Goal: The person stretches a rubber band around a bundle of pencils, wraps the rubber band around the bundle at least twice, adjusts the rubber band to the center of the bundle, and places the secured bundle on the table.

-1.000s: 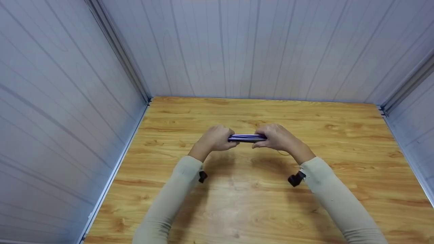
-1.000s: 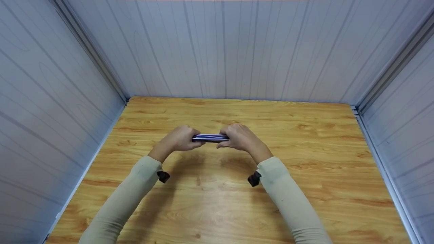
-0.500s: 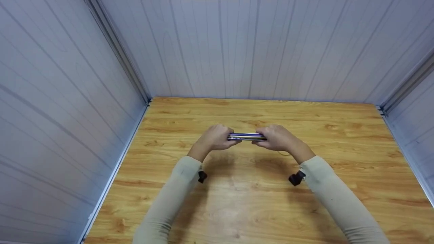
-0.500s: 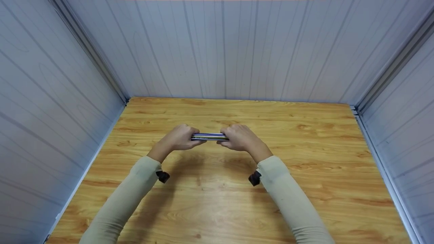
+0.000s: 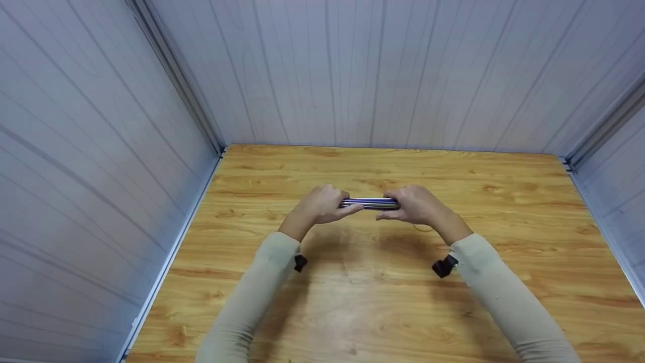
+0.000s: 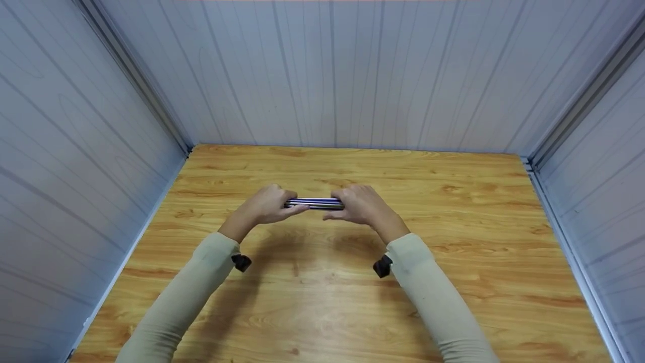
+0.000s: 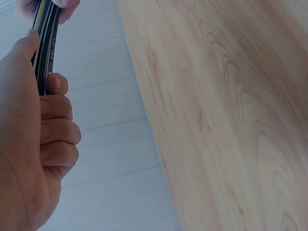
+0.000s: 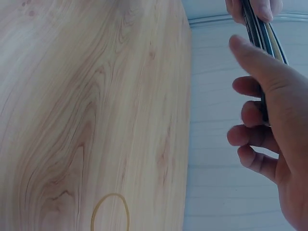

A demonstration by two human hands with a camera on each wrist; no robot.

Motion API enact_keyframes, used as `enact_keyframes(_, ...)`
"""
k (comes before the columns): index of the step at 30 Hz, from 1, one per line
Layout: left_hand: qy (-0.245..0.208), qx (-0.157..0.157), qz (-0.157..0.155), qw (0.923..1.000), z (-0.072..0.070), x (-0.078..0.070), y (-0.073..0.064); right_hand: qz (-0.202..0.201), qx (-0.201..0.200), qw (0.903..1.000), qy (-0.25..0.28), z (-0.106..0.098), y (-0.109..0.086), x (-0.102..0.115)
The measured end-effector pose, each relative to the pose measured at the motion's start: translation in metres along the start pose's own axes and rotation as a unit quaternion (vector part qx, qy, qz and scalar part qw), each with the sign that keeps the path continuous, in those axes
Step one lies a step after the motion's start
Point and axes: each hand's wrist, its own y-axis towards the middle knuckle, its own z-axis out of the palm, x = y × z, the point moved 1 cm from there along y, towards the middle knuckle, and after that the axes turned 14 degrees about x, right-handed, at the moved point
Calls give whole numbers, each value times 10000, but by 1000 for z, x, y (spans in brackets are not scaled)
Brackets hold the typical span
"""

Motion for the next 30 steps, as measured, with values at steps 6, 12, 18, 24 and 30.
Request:
enact_keyframes(6,-205,-69,-292,9993,-2,18,-12,237,-369,9941,995,1,-15,-11)
enact_keyframes(12,-342,-132,-442,9983,-5,27,-19,492,-1398,9284,3408,12,-21,-13)
enact_keyframes(18,-324,-120,-602,9976,-7,27,-18,355,-2165,7989,5601,27,-25,7)
enact_keyframes(24,-85,-186,-551,9983,-8,24,-15,-144,-2041,7716,6024,38,-27,31)
enact_keyframes(30,117,-35,-309,9994,-8,12,-12,-493,-1869,7653,6140,42,-22,46)
